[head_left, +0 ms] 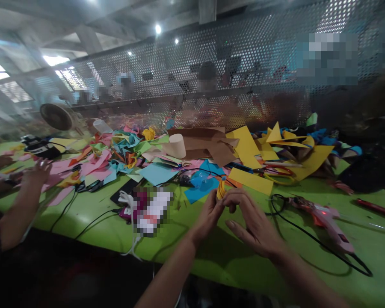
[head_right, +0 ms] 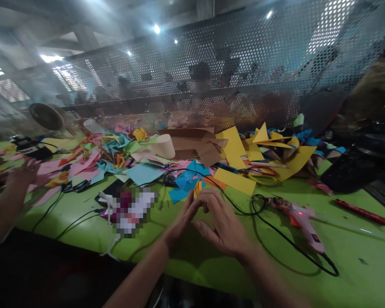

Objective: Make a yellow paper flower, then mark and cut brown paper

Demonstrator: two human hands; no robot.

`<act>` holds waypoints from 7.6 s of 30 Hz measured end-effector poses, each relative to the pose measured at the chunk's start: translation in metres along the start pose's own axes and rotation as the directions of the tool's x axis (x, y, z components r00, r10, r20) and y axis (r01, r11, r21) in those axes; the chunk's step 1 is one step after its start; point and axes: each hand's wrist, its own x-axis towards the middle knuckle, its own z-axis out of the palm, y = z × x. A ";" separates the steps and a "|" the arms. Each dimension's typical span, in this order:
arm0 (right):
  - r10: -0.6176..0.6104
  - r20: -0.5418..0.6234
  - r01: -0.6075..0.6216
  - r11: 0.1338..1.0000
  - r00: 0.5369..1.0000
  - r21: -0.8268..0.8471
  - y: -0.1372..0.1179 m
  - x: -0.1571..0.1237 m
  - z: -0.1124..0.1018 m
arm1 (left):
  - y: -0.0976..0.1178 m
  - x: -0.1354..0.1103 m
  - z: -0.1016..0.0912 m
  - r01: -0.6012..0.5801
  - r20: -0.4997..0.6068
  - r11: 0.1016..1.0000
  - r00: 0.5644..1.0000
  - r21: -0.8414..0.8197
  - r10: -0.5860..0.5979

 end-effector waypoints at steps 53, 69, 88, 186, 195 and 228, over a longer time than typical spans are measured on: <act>0.029 -0.125 -0.021 0.998 0.992 0.067 0.002 0.000 -0.001 | -0.031 0.014 -0.002 -0.006 -0.027 0.990 1.000 -0.144 0.002; 0.033 -0.119 -0.030 0.999 0.992 0.028 0.000 0.002 -0.002 | -0.038 0.016 -0.001 -0.010 -0.055 0.985 0.998 -0.173 0.001; 0.158 -0.303 -0.184 0.981 0.940 -0.061 0.012 0.003 -0.003 | -0.023 0.017 -0.002 0.026 -0.057 0.891 0.997 -0.454 -0.058; 0.170 -0.269 -0.160 0.985 0.948 0.061 0.023 0.007 0.012 | -0.015 0.002 -0.022 -0.492 -0.059 0.681 0.786 0.543 0.615; 0.193 -0.256 -0.184 0.981 0.947 0.058 0.024 0.009 0.015 | -0.016 0.004 -0.022 -0.512 -0.031 0.611 0.751 0.604 0.660; 0.310 -0.158 -0.292 0.947 0.937 0.131 0.023 0.007 0.012 | -0.018 -0.002 -0.019 -0.314 -0.027 0.759 0.916 0.571 0.400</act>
